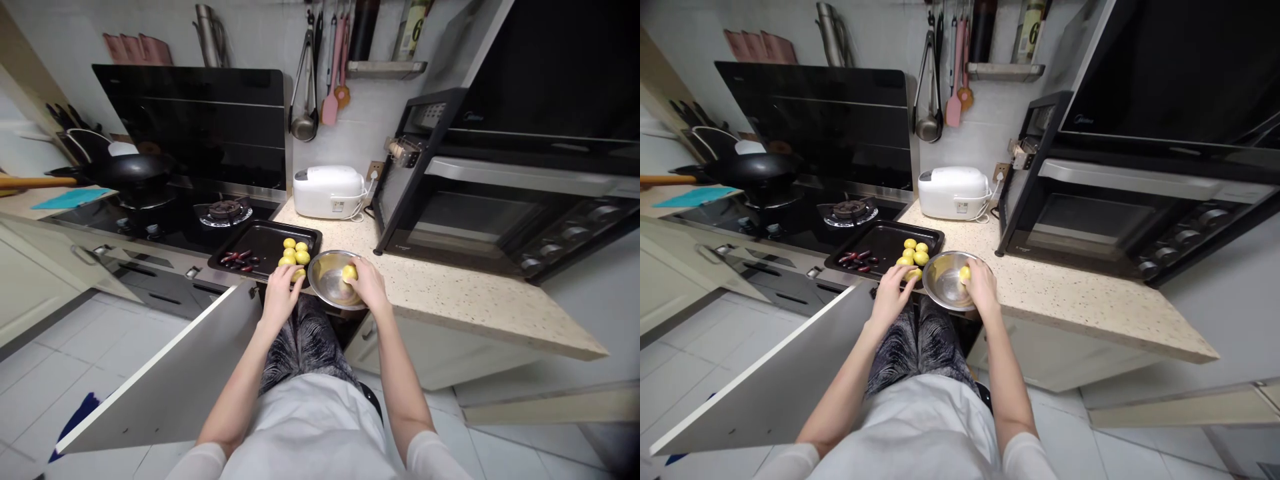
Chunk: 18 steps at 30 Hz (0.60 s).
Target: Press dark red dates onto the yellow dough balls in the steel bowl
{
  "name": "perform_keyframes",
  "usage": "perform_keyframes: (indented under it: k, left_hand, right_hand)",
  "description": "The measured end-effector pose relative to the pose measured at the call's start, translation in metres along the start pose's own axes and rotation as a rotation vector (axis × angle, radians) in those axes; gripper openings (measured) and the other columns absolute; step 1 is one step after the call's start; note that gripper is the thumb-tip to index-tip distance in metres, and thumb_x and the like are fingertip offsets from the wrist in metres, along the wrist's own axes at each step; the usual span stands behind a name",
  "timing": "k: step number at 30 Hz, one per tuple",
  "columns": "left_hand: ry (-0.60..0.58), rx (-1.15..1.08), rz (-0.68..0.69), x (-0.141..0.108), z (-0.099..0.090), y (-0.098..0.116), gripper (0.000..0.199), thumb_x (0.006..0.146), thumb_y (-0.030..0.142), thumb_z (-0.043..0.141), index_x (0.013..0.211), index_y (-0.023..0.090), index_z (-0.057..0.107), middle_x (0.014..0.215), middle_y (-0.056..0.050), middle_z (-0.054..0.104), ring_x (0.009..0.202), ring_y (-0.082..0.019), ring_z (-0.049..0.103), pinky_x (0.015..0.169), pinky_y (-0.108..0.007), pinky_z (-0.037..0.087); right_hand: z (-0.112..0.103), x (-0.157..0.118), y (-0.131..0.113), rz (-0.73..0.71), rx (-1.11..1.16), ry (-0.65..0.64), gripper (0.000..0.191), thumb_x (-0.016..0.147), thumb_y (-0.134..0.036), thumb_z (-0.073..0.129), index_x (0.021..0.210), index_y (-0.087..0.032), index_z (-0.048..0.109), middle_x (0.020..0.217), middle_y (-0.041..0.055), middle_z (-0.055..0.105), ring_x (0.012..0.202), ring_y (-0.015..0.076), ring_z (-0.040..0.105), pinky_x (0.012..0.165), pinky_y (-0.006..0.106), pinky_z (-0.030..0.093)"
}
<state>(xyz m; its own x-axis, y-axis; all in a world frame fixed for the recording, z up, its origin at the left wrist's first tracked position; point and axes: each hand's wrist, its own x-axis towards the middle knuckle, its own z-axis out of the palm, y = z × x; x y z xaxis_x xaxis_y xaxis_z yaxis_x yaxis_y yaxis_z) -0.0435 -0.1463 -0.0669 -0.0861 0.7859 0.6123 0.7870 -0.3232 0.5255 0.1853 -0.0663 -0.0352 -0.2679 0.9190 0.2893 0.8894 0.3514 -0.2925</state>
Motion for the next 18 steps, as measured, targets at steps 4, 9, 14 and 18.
perform_keyframes:
  k: [4, 9, 14, 18]
  left_hand:
    - [-0.028, 0.236, -0.081, 0.0, 0.003, -0.024, 0.021, 0.098, 0.029, 0.062, 0.117, 0.02, 0.067, 0.111, -0.011, 0.071, 0.105, -0.03, 0.066, 0.094, -0.044, 0.052]
    - [-0.059, 0.272, -0.06, 0.0, 0.008, -0.029, 0.029, 0.098, 0.036, 0.065, 0.121, 0.019, 0.062, 0.113, -0.011, 0.069, 0.103, -0.028, 0.068, 0.094, -0.042, 0.051]
    - [-0.039, 0.267, -0.075, -0.002, 0.014, -0.029, 0.031, 0.098, 0.038, 0.063, 0.121, 0.018, 0.058, 0.114, -0.012, 0.067, 0.102, -0.028, 0.068, 0.094, -0.043, 0.051]
    - [0.009, 0.183, -0.072, -0.004, 0.021, -0.031, 0.023, 0.097, 0.032, 0.062, 0.115, 0.019, 0.055, 0.111, -0.011, 0.067, 0.101, -0.027, 0.068, 0.094, -0.043, 0.051]
  right_hand:
    - [0.002, 0.001, 0.001, -0.011, -0.021, 0.014, 0.033, 0.085, -0.014, 0.072, 0.117, -0.021, 0.065, 0.122, 0.0094, 0.07, 0.11, 0.0265, 0.065, 0.087, 0.036, 0.05]
    - [0.0, 0.002, 0.001, 0.02, 0.007, -0.008, 0.035, 0.087, -0.016, 0.072, 0.121, -0.021, 0.067, 0.124, 0.0107, 0.07, 0.111, 0.0282, 0.065, 0.089, 0.038, 0.051]
    - [-0.002, 0.001, -0.001, 0.017, -0.006, -0.02, 0.034, 0.088, -0.017, 0.071, 0.122, -0.02, 0.068, 0.124, 0.0118, 0.069, 0.113, 0.0293, 0.065, 0.088, 0.038, 0.051]
    - [-0.001, -0.001, -0.001, 0.002, -0.009, 0.0, 0.033, 0.087, -0.016, 0.073, 0.119, -0.021, 0.068, 0.123, 0.0102, 0.069, 0.111, 0.0281, 0.065, 0.088, 0.037, 0.051]
